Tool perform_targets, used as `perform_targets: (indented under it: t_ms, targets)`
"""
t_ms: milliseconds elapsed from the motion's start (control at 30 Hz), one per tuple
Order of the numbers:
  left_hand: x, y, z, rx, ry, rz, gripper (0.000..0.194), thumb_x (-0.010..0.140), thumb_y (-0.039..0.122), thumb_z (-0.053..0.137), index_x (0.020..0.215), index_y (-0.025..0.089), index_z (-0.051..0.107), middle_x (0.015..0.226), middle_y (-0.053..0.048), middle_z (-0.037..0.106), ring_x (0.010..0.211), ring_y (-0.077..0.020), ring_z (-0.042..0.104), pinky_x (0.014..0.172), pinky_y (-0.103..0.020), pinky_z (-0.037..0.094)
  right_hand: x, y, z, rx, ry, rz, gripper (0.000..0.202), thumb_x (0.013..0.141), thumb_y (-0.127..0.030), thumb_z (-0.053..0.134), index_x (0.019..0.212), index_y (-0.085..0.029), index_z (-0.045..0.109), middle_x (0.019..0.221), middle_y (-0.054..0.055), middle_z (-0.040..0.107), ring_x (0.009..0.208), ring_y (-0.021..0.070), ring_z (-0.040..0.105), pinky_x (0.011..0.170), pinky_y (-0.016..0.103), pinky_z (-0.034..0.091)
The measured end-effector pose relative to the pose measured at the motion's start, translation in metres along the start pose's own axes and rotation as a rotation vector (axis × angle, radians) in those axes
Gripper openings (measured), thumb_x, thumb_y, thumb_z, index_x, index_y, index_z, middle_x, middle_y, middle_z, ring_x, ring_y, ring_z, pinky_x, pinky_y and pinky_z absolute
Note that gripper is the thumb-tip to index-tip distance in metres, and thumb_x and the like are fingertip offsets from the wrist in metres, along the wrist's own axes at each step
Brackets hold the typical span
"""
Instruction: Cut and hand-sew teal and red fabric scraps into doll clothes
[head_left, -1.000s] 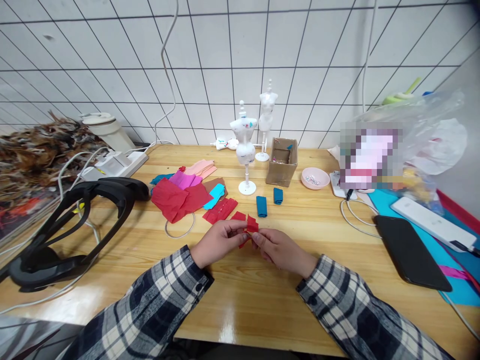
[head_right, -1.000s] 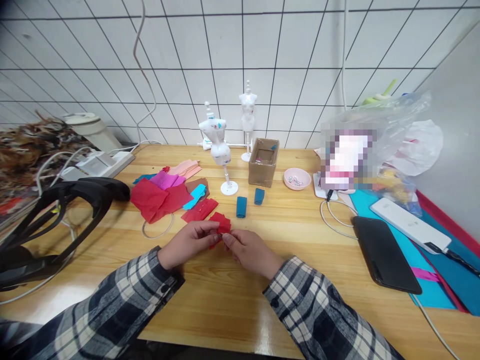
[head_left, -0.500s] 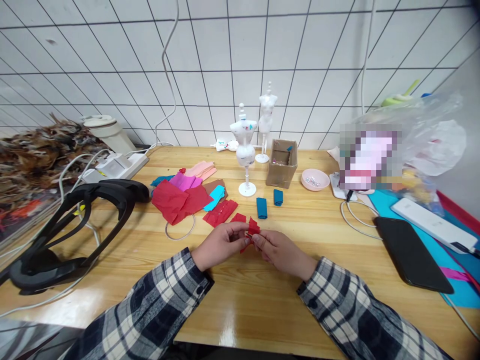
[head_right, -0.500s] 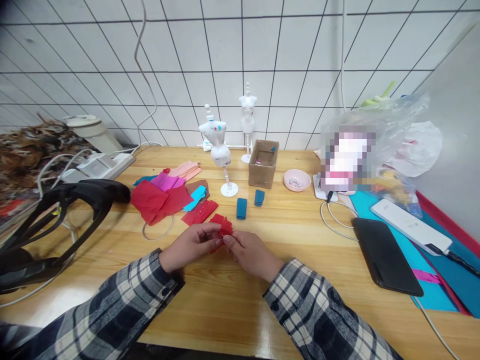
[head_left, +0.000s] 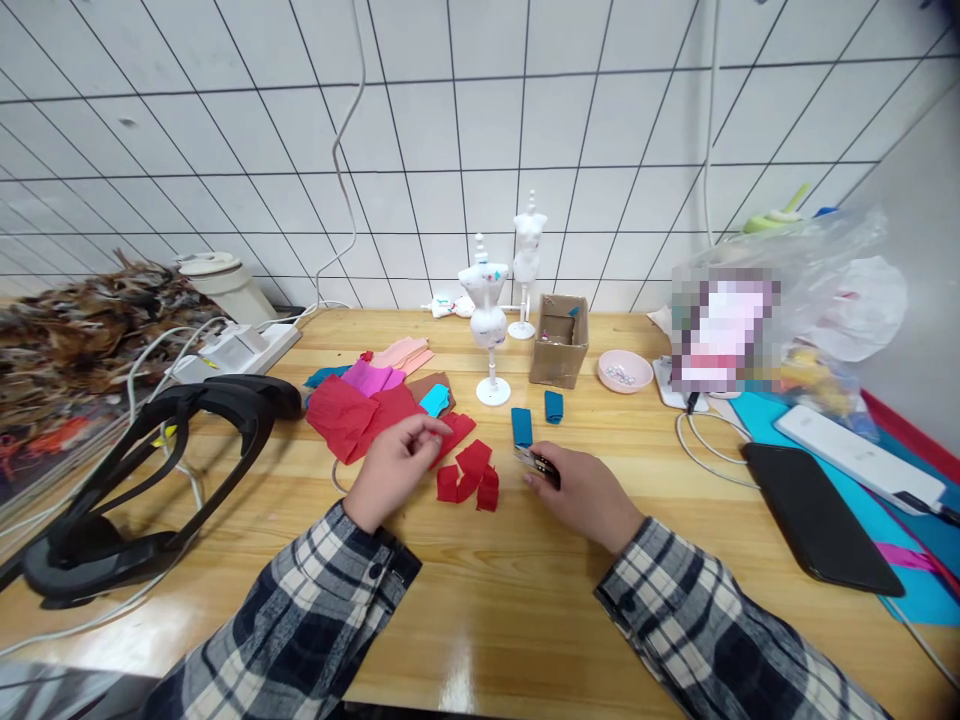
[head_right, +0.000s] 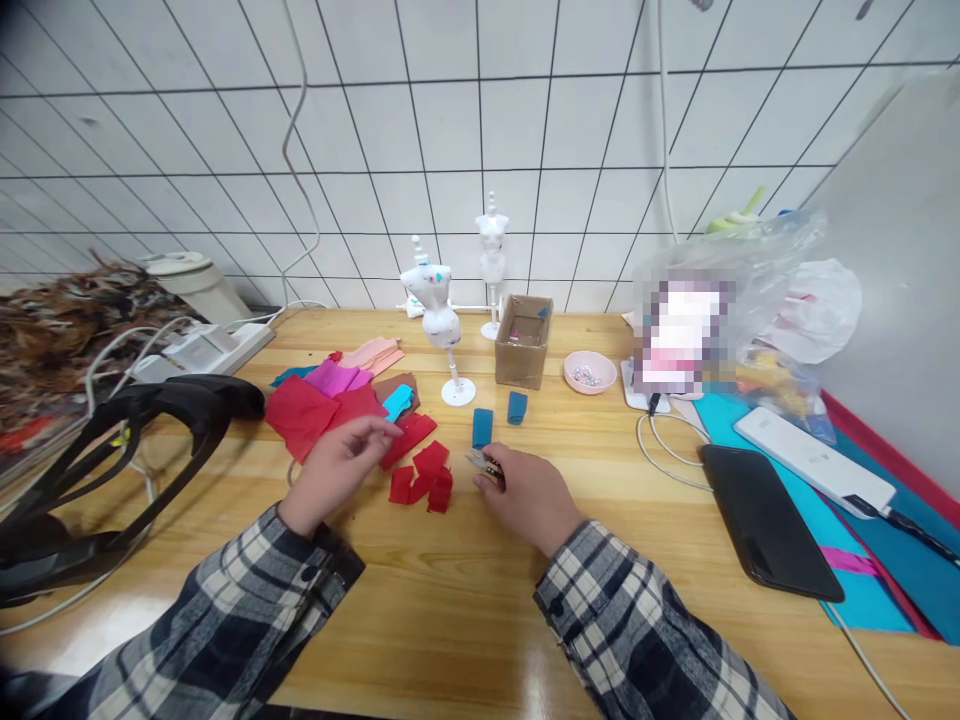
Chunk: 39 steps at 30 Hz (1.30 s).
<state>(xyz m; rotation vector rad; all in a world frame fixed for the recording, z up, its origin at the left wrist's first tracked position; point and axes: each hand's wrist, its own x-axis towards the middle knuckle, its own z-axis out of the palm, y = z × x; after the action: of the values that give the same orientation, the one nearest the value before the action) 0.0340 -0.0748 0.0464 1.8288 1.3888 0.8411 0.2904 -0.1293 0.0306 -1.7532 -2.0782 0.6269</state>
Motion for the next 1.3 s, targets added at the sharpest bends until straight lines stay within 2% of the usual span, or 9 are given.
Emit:
perform_targets:
  t_ms: [133, 333, 533, 633, 900, 1000, 1100, 1200, 1300]
  targets:
    - [0.007, -0.006, -0.012, 0.027, 0.203, -0.003, 0.028, 0.082, 0.036, 0.059, 0.100, 0.017, 0.069, 0.077, -0.002, 0.065, 0.071, -0.0155, 0.057, 0.066, -0.026, 0.044, -0.001, 0.002, 0.002, -0.094, 0.029, -0.060, 0.026, 0.088, -0.028, 0.053, 0.112, -0.026, 0.064, 0.099, 0.004, 0.067, 0.094, 0.0209, 0.061, 0.076, 0.030, 0.043]
    - [0.007, -0.002, -0.009, -0.059, 0.139, -0.044, 0.038, 0.075, 0.037, 0.068, 0.106, 0.017, 0.069, 0.083, -0.005, 0.072, 0.078, -0.0186, 0.065, 0.075, -0.030, 0.049, 0.001, 0.007, 0.005, -0.114, 0.096, -0.109, 0.021, 0.084, -0.027, 0.061, 0.103, -0.025, 0.069, 0.092, 0.005, 0.065, 0.092, 0.0225, 0.059, 0.083, 0.035, 0.045]
    - [-0.009, 0.016, 0.007, -0.447, -0.241, -0.187, 0.075, 0.074, 0.038, 0.072, 0.140, 0.017, 0.044, 0.072, -0.001, 0.071, 0.063, -0.0133, 0.061, 0.066, -0.026, 0.046, -0.005, -0.008, 0.004, -0.002, 0.368, -0.329, 0.042, 0.085, -0.033, 0.063, 0.126, -0.022, 0.059, 0.110, 0.009, 0.063, 0.101, 0.0244, 0.056, 0.090, 0.040, 0.047]
    - [-0.020, 0.020, 0.026, -0.652, -0.494, -0.214, 0.079, 0.072, 0.036, 0.076, 0.142, 0.017, 0.042, 0.071, -0.001, 0.070, 0.063, -0.0125, 0.060, 0.065, -0.025, 0.044, -0.011, -0.022, 0.008, 0.022, 0.268, -0.477, 0.047, 0.086, -0.033, 0.062, 0.131, -0.024, 0.055, 0.112, 0.009, 0.064, 0.099, 0.0239, 0.058, 0.086, 0.039, 0.050]
    - [-0.029, 0.022, 0.038, -0.843, -0.550, -0.268, 0.072, 0.074, 0.036, 0.075, 0.138, 0.021, 0.048, 0.084, -0.003, 0.069, 0.076, -0.0156, 0.063, 0.080, -0.034, 0.049, -0.019, -0.032, 0.014, 0.021, 0.188, -0.501, 0.037, 0.091, -0.014, 0.046, 0.121, -0.028, 0.063, 0.121, 0.006, 0.067, 0.103, 0.0222, 0.062, 0.088, 0.037, 0.048]
    - [-0.025, 0.021, 0.028, -0.563, -0.487, -0.062, 0.063, 0.081, 0.034, 0.067, 0.139, 0.024, 0.047, 0.107, -0.009, 0.069, 0.094, -0.0209, 0.063, 0.088, -0.039, 0.047, -0.017, -0.033, 0.001, 0.124, 0.211, -0.365, 0.024, 0.094, -0.021, 0.042, 0.102, -0.024, 0.065, 0.099, 0.005, 0.072, 0.086, 0.0190, 0.065, 0.077, 0.031, 0.048]
    - [-0.017, 0.011, 0.016, 0.036, -0.147, 0.140, 0.039, 0.086, 0.032, 0.059, 0.124, 0.023, 0.062, 0.111, -0.011, 0.066, 0.103, -0.0261, 0.058, 0.094, -0.044, 0.043, -0.005, -0.026, -0.023, 0.186, 0.310, -0.124, 0.035, 0.098, -0.032, 0.030, 0.072, -0.022, 0.052, 0.061, 0.000, 0.060, 0.056, 0.0144, 0.055, 0.057, 0.026, 0.041]
    - [-0.008, -0.004, 0.007, 0.460, 0.034, 0.139, 0.036, 0.089, 0.034, 0.055, 0.120, 0.019, 0.063, 0.107, -0.013, 0.065, 0.103, -0.0289, 0.056, 0.092, -0.045, 0.042, 0.020, -0.010, -0.054, -0.042, 0.465, -0.090, 0.042, 0.096, -0.042, 0.034, 0.059, -0.022, 0.036, 0.048, -0.002, 0.041, 0.047, 0.0141, 0.043, 0.050, 0.027, 0.028]
    - [-0.003, -0.013, 0.005, 0.623, 0.059, 0.099, 0.038, 0.087, 0.037, 0.057, 0.117, 0.015, 0.062, 0.102, -0.013, 0.063, 0.097, -0.0285, 0.057, 0.087, -0.042, 0.044, 0.055, 0.006, -0.085, -0.229, 0.595, -0.018, 0.044, 0.096, -0.046, 0.032, 0.061, -0.022, 0.041, 0.053, 0.000, 0.045, 0.053, 0.0163, 0.045, 0.053, 0.029, 0.025]
